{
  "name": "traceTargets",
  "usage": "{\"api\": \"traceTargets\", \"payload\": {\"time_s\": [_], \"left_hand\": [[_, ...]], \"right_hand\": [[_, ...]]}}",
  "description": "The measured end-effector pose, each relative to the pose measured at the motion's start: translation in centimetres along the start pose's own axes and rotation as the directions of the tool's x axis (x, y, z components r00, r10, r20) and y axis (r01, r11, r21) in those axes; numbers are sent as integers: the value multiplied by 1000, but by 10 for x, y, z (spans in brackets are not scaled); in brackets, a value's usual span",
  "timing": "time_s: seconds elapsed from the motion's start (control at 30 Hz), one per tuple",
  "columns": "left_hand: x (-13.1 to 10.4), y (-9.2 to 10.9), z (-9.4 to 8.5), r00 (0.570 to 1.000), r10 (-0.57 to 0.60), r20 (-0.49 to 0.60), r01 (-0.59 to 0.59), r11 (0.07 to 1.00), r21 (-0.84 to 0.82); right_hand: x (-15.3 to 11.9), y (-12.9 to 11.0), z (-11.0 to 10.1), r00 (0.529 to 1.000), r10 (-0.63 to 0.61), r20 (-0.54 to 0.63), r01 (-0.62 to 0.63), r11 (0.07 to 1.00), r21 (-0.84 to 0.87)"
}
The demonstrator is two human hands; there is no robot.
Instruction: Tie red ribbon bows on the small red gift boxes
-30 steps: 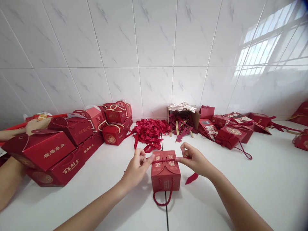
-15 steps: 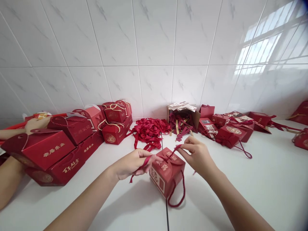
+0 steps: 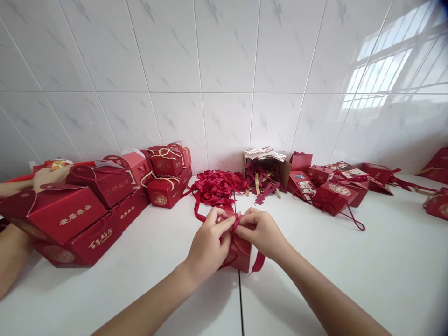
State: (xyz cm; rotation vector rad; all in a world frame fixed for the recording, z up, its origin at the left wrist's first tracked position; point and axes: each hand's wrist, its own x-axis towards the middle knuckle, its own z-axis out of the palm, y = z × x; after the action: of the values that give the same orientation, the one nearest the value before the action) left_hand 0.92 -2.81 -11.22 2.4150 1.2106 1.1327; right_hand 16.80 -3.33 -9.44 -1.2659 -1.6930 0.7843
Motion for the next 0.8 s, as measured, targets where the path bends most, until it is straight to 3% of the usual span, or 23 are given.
{"api": "traceTargets", "payload": {"time_s": [0.13,0.27,0.33,0.4,0.57,0.7,0.8], "left_hand": [[-3,-7,1,994,109,-25,-110,993,-41],[3,-14,-8,971,232,61,-221,965,-143],[8,-18,-14,959,251,135,-217,951,-220],[14,-21,-19,957,199,213,-137,952,-274],[27,-27,-22,946,44,320,62,948,-313],[31,-24,-30,941,70,331,7,974,-225],[31,-22,-45,939,69,336,-40,995,-91]], "right_hand": [[6,1,-6,988,95,120,-108,988,111],[15,0,-16,948,123,293,-164,980,117],[20,2,-18,930,108,351,-136,989,58],[25,5,-19,921,88,380,-101,995,14],[29,9,-15,926,53,373,-51,999,-16],[26,7,-18,928,22,371,-6,999,-43],[21,10,-29,967,20,255,20,988,-153]]}}
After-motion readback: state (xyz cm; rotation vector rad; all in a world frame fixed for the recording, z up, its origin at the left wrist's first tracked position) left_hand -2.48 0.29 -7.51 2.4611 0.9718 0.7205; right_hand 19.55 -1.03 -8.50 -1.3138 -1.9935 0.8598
